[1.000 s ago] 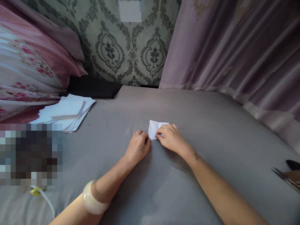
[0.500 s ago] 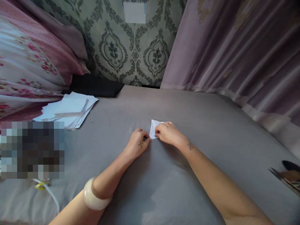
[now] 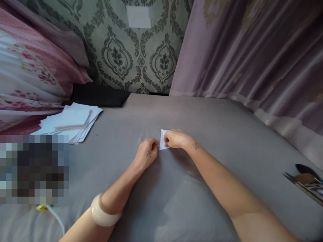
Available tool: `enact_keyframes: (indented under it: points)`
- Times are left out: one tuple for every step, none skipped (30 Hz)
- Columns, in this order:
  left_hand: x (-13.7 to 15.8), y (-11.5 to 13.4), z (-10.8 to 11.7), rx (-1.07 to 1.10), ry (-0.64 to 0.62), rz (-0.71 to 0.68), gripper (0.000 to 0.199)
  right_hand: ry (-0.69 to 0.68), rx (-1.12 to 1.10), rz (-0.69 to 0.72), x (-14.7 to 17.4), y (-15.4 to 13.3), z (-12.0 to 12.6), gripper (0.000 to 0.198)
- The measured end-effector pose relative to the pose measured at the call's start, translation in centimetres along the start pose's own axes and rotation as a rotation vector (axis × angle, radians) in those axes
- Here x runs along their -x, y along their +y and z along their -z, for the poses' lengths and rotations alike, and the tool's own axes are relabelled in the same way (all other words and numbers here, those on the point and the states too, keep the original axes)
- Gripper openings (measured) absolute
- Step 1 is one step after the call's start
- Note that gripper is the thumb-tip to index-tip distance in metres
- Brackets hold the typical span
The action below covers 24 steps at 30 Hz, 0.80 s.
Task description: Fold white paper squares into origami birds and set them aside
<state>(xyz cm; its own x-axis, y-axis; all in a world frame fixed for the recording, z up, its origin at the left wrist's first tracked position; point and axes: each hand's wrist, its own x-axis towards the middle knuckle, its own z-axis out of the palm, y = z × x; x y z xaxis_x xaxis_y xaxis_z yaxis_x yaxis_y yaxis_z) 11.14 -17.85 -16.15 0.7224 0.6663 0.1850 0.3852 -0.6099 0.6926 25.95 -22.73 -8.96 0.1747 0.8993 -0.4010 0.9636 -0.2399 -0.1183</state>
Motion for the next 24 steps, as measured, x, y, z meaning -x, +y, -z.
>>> enact_keyframes:
  points:
    - [0.0,0.1,-0.1,0.014,0.002,-0.049,0.026,-0.003,0.0,-0.002,0.0,-0.1,0.0,0.013]
    - [0.1,0.3,-0.2,0.025,-0.016,-0.116,0.028,-0.006,-0.002,-0.006,-0.1,-0.1,0.0,0.014]
    - [0.2,0.3,-0.4,0.03,-0.05,-0.19,0.03,-0.008,-0.005,-0.01,-0.1,-0.2,0.0,0.014]
    - [0.3,0.4,-0.6,0.023,-0.086,-0.26,0.032,-0.01,-0.011,-0.013,-0.1,-0.3,0.1,0.015]
    - [0.5,0.4,-0.8,0.002,-0.117,-0.317,0.034,-0.011,-0.018,-0.015,-0.2,-0.4,0.1,0.016]
    - [0.6,0.4,-1.0,-0.031,-0.142,-0.361,0.036,-0.01,-0.027,-0.014,-0.3,-0.5,0.1,0.017]
    - [0.7,0.4,-1.1,-0.071,-0.159,-0.392,0.037,-0.008,-0.038,-0.012,-0.3,-0.5,0.1,0.018]
    - [0.8,0.4,-1.1,-0.11,-0.169,-0.412,0.037,-0.005,-0.052,-0.007,-0.4,-0.4,0.2,0.018]
    - [0.9,0.4,-1.2,-0.146,-0.176,-0.424,0.038,-0.002,-0.07,0.002,-0.4,-0.1,0.2,0.017]
    - [1.0,0.5,-1.1,-0.178,-0.183,-0.428,0.037,-0.002,-0.091,0.015,-0.4,0.2,0.3,0.015]
    - [1.0,0.7,-1.1,-0.205,-0.187,-0.426,0.037,-0.003,-0.11,0.032,-0.3,0.7,0.3,0.013]
    - [1.0,0.9,-1.0,-0.23,-0.192,-0.422,0.037,0.011,-0.148,0.058,-0.1,1.3,0.2,0.012]
    - [1.1,1.2,-0.9,-0.253,-0.203,-0.419,0.036,0.032,-0.192,0.085,0.1,2.0,-0.1,0.016]
    - [1.1,1.4,-0.8,-0.273,-0.219,-0.418,0.036,0.096,-0.256,0.113,0.5,2.7,-0.5,0.022]
    - [1.1,1.6,-0.8,-0.29,-0.235,-0.414,0.036,0.267,-0.444,0.151,1.0,3.4,-1.1,0.027]
    - [1.2,1.8,-0.7,-0.305,-0.25,-0.409,0.036,0.444,-0.616,0.142,1.5,4.1,-1.9,0.03]
    - [1.2,1.9,-0.7,-0.317,-0.264,-0.403,0.036,0.602,-0.735,0.086,2.0,4.6,-2.8,0.033]
    - [1.3,1.9,-0.8,-0.328,-0.274,-0.399,0.036,0.721,-0.798,0.019,2.5,4.9,-3.9,0.033]
    - [1.3,1.9,-0.9,-0.337,-0.277,-0.394,0.036,0.78,-0.824,-0.036,2.9,5.1,-5.1,0.032]
    - [1.4,1.8,-1.0,-0.346,-0.273,-0.392,0.037,0.792,-0.835,-0.072,3.3,5.1,-6.3,0.03]
    - [1.5,1.7,-1.1,-0.353,-0.264,-0.394,0.037,0.772,-0.842,-0.085,3.7,4.9,-7.4,0.027]
    - [1.5,1.5,-1.3,-0.359,-0.253,-0.401,0.038,0.75,-0.84,-0.078,3.9,4.7,-8.3,0.025]
    - [1.6,1.4,-1.4,-0.364,-0.239,-0.408,0.039,0.741,-0.819,-0.07,4.1,4.3,-9.1,0.024]
    - [1.6,1.2,-1.6,-0.37,-0.225,-0.414,0.041,0.742,-0.778,-0.056,4.3,3.9,-9.6,0.023]
